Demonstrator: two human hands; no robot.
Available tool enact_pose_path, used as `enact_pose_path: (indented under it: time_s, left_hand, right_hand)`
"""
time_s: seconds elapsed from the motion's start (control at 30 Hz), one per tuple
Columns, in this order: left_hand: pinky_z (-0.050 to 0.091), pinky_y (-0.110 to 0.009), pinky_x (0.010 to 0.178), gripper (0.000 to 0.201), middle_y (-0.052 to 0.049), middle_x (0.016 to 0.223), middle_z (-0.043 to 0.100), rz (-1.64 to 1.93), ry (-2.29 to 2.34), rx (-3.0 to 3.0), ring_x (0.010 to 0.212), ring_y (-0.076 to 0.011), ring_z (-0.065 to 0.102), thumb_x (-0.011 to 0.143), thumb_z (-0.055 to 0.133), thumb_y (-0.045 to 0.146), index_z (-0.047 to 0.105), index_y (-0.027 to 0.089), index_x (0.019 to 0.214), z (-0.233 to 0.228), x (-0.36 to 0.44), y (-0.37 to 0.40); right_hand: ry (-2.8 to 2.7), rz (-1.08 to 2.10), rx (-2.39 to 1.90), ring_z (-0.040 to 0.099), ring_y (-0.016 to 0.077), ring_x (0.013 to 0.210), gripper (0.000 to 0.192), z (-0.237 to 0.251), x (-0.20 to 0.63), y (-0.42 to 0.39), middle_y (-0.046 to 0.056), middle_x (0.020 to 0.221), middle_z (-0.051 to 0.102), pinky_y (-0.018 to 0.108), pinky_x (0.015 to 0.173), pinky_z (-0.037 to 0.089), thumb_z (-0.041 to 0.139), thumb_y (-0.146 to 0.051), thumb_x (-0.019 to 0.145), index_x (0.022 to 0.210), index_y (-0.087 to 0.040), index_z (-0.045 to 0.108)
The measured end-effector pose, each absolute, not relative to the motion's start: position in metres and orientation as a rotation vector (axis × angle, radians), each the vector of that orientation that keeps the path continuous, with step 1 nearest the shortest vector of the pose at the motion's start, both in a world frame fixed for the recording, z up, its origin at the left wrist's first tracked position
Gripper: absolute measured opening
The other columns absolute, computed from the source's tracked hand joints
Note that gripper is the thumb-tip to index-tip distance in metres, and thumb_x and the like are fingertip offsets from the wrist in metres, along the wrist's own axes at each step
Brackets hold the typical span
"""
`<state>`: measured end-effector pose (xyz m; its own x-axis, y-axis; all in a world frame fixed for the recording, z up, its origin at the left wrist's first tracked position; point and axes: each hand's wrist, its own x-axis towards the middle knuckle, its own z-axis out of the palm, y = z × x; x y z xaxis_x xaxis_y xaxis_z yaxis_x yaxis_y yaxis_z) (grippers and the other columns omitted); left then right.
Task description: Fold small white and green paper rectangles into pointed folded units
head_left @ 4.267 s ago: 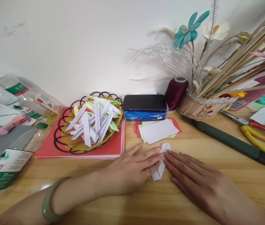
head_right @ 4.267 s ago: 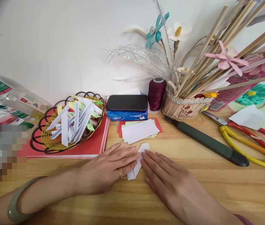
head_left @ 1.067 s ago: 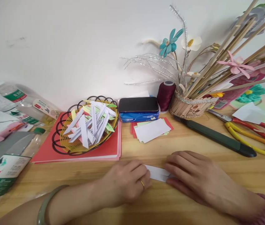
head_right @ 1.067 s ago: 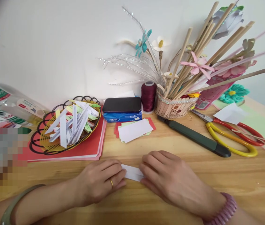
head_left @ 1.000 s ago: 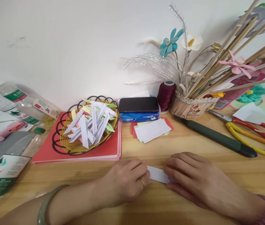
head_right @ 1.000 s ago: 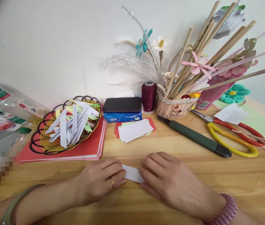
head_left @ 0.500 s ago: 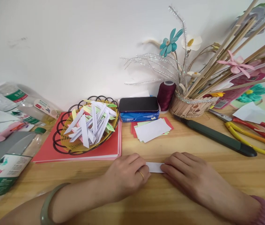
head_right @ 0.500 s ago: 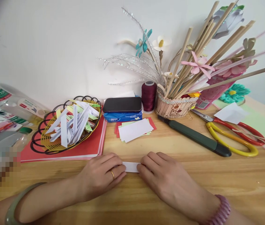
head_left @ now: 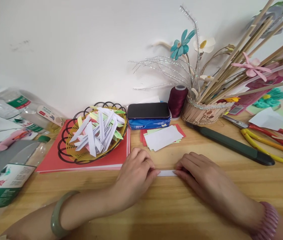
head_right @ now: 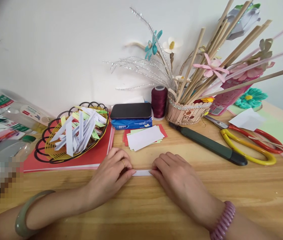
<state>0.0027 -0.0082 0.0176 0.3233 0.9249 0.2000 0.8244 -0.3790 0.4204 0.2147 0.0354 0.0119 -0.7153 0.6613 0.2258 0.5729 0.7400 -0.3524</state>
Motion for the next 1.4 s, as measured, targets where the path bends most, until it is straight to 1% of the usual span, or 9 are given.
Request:
enact_pose_path:
  time_s: [0.37, 0.57, 0.67, 0.77, 0.87, 0.97, 1.1, 1.27, 1.4]
  left_hand:
    - [0.043, -0.038, 0.075, 0.018, -0.004, 0.087, 0.053, 0.424, 1.729, 2.413, 0.088, -0.0219, 0.044, 0.084, 0.058, 0.026, 0.055, 0.016, 0.069, 0.018, 0.006, 0.000]
    - [0.043, -0.030, 0.069, 0.003, -0.002, 0.088, 0.055, 0.387, 1.596, 2.523, 0.084, -0.0184, 0.048, 0.086, 0.055, 0.017, 0.057, 0.018, 0.086, 0.015, 0.005, 0.001]
    - [0.041, -0.028, 0.065, 0.012, -0.001, 0.084, 0.058, 0.455, 1.443, 2.772, 0.079, -0.0169, 0.049, 0.089, 0.049, 0.014, 0.060, 0.019, 0.092, 0.011, 0.003, -0.001]
    - [0.040, -0.028, 0.062, 0.019, -0.001, 0.078, 0.059, 0.619, 1.368, 2.938, 0.073, -0.0159, 0.050, 0.094, 0.042, 0.017, 0.061, 0.016, 0.092, 0.006, 0.005, -0.003]
    - [0.041, -0.026, 0.061, 0.028, 0.000, 0.071, 0.057, 0.746, 1.417, 2.935, 0.067, -0.0137, 0.050, 0.096, 0.037, 0.018, 0.060, 0.014, 0.082, 0.001, 0.009, -0.003]
    - [0.040, -0.026, 0.058, 0.028, 0.000, 0.068, 0.054, 0.715, 1.489, 2.962, 0.064, -0.0136, 0.051, 0.095, 0.039, 0.017, 0.059, 0.014, 0.075, 0.002, 0.012, -0.006]
    - [0.042, -0.030, 0.061, 0.022, -0.007, 0.081, 0.058, 0.292, 1.353, 3.219, 0.072, -0.0181, 0.053, 0.089, 0.041, 0.009, 0.061, 0.006, 0.097, 0.009, 0.009, -0.015]
    - [0.042, -0.035, 0.080, 0.024, -0.012, 0.103, 0.060, 0.007, 1.436, 3.282, 0.100, -0.0238, 0.051, 0.086, 0.045, 0.011, 0.064, 0.008, 0.100, 0.015, 0.006, -0.029]
    - [0.040, -0.038, 0.086, 0.024, -0.012, 0.112, 0.060, -0.109, 1.504, 3.304, 0.105, -0.0252, 0.049, 0.085, 0.049, 0.016, 0.067, 0.011, 0.099, 0.013, 0.004, -0.039]
  right_hand:
    - [-2.590, 0.396, -0.958, 0.050, 0.0190, 0.076, 0.017, 0.013, 0.216, 0.046, 0.006, 0.081, 0.056, 0.035, 0.068, 0.040, 0.043, -0.023, 0.092, 0.081, -0.019, 0.056]
    - [-2.642, 0.226, -0.854, 0.051, 0.0186, 0.076, 0.020, 0.016, 0.217, 0.050, 0.005, 0.081, 0.058, 0.035, 0.070, 0.040, 0.041, -0.019, 0.092, 0.085, -0.019, 0.060]
    - [-2.696, 0.092, -0.707, 0.053, 0.0197, 0.081, 0.023, 0.019, 0.217, 0.048, 0.007, 0.088, 0.061, 0.036, 0.071, 0.043, 0.039, -0.019, 0.093, 0.096, -0.018, 0.061]
    - [-2.764, -0.142, -0.543, 0.056, 0.0222, 0.084, 0.030, 0.022, 0.214, 0.039, 0.011, 0.093, 0.064, 0.037, 0.072, 0.047, 0.034, -0.012, 0.091, 0.106, -0.011, 0.060]
    - [-2.774, -0.412, -0.555, 0.059, 0.0238, 0.084, 0.039, 0.022, 0.209, 0.026, 0.014, 0.094, 0.066, 0.038, 0.071, 0.049, 0.029, -0.001, 0.083, 0.106, -0.007, 0.060]
    - [-2.755, -0.601, -0.604, 0.060, 0.0255, 0.090, 0.044, 0.019, 0.210, 0.018, 0.016, 0.105, 0.065, 0.040, 0.077, 0.049, 0.028, 0.002, 0.077, 0.107, -0.005, 0.059]
    - [-2.755, -0.666, -0.627, 0.059, 0.0268, 0.097, 0.048, 0.014, 0.216, 0.017, 0.015, 0.116, 0.062, 0.044, 0.082, 0.048, 0.030, 0.000, 0.074, 0.114, -0.007, 0.056]
    - [-2.746, -0.650, -0.673, 0.056, 0.0243, 0.108, 0.048, 0.009, 0.227, 0.020, 0.011, 0.126, 0.057, 0.046, 0.090, 0.044, 0.028, -0.003, 0.080, 0.121, -0.009, 0.051]
    - [-2.769, -0.631, -0.619, 0.053, 0.0227, 0.115, 0.047, 0.008, 0.233, 0.023, 0.010, 0.130, 0.054, 0.046, 0.093, 0.042, 0.023, -0.007, 0.085, 0.125, -0.011, 0.048]
